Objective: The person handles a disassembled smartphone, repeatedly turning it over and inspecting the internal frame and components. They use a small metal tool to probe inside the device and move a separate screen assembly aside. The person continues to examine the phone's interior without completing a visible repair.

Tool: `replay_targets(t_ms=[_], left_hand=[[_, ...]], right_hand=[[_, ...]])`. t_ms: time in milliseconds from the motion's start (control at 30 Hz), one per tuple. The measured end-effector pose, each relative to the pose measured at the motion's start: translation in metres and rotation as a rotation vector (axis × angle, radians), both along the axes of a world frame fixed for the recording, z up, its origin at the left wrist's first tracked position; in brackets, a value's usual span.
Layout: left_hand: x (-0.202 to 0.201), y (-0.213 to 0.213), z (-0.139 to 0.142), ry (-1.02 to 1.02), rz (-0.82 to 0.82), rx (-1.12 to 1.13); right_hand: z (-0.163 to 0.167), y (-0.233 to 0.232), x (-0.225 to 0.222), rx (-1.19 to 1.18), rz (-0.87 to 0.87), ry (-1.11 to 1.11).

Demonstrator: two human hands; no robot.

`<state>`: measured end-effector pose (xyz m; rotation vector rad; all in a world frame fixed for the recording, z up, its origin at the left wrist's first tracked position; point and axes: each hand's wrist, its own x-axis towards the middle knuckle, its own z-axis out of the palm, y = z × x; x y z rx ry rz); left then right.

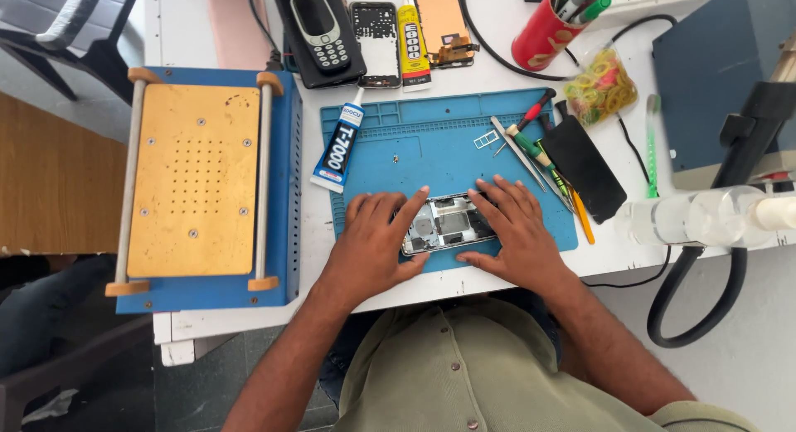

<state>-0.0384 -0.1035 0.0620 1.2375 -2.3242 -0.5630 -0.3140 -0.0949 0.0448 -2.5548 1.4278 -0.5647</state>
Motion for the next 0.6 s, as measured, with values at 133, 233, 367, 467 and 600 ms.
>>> replay_targets(t_ms=[133, 233, 367, 467, 600], left_hand=[[-0.003, -0.011, 0.008, 0.053, -0.047, 0.006], [-0.007, -0.021, 0.014, 0.106, -0.007, 0.079], [-0.018, -0.037, 0.011, 0.564, 0.139, 0.153], [-0.037, -0.055, -0.002, 1.118, 0.119, 0.477], [-0.062, -0.075, -0.023, 1.577, -0.021, 0.926]], right_hand=[[0.006, -0.006, -0.006, 0.071, -0.022, -0.046], [0.009, -0.011, -0.015, 0.093, -0.056, -0.144], [0.007, -0.015, -0.026, 0.436, -0.35, -0.323], [-0.002, -0.019, -0.021, 0.725, -0.337, -0.932], [-0.012, -0.025, -0.002, 0.96, -0.257, -1.592]])
